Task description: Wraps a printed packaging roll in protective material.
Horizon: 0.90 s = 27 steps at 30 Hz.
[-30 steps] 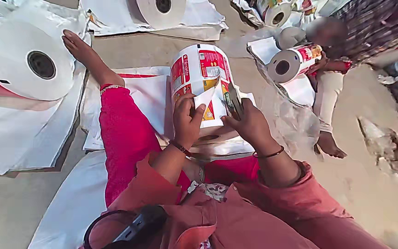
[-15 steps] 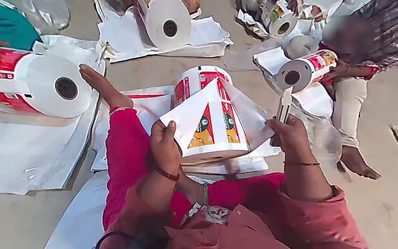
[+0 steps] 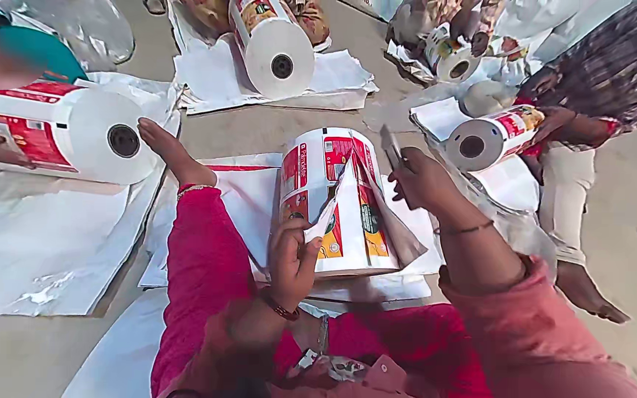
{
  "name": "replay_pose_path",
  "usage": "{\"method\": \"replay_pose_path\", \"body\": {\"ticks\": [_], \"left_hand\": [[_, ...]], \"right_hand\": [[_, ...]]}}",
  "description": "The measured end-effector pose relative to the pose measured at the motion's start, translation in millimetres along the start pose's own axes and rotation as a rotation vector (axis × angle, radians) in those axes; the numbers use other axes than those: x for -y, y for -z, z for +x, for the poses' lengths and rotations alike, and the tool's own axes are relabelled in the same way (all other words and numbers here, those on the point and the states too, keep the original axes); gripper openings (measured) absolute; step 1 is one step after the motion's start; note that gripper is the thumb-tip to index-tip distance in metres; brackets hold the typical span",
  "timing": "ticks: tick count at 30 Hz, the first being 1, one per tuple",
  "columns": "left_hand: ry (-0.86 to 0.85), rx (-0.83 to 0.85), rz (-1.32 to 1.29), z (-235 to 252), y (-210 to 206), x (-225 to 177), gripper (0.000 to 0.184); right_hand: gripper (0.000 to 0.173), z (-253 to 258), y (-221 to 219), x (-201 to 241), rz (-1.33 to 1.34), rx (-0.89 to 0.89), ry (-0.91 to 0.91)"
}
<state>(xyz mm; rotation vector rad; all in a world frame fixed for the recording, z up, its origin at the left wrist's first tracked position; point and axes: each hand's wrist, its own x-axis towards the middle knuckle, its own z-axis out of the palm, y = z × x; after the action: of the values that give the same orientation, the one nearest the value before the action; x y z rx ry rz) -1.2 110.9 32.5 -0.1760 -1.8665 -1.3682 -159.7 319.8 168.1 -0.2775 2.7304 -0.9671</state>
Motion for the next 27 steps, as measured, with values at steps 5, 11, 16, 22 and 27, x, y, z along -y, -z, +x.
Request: {"method": "replay_pose_path", "body": {"ticks": [5, 11, 16, 22, 27], "left_hand": [[-0.041, 0.022, 0.045, -1, 4, 2, 0.029], [-0.036, 0.029, 0.069, -1, 5, 1, 0.027], [-0.043, 0.023, 0.075, -2, 3, 1, 0.028], [-0.034, 0.023, 0.058, -1, 4, 1, 0.027], [-0.034, 0.032, 0.056, 1, 4, 2, 0.026]], "right_hand": [[0.042, 58, -5, 44, -0.272, 0.087, 0.05], [0.035, 76, -19, 66, -0.402, 0.062, 0.055], [0.031, 82, -21, 71, -0.511, 0.052, 0.086], [0.033, 80, -25, 72, -0.523, 0.048, 0.044], [0.031, 83, -9, 78, -0.551, 0.16, 0.049]]}}
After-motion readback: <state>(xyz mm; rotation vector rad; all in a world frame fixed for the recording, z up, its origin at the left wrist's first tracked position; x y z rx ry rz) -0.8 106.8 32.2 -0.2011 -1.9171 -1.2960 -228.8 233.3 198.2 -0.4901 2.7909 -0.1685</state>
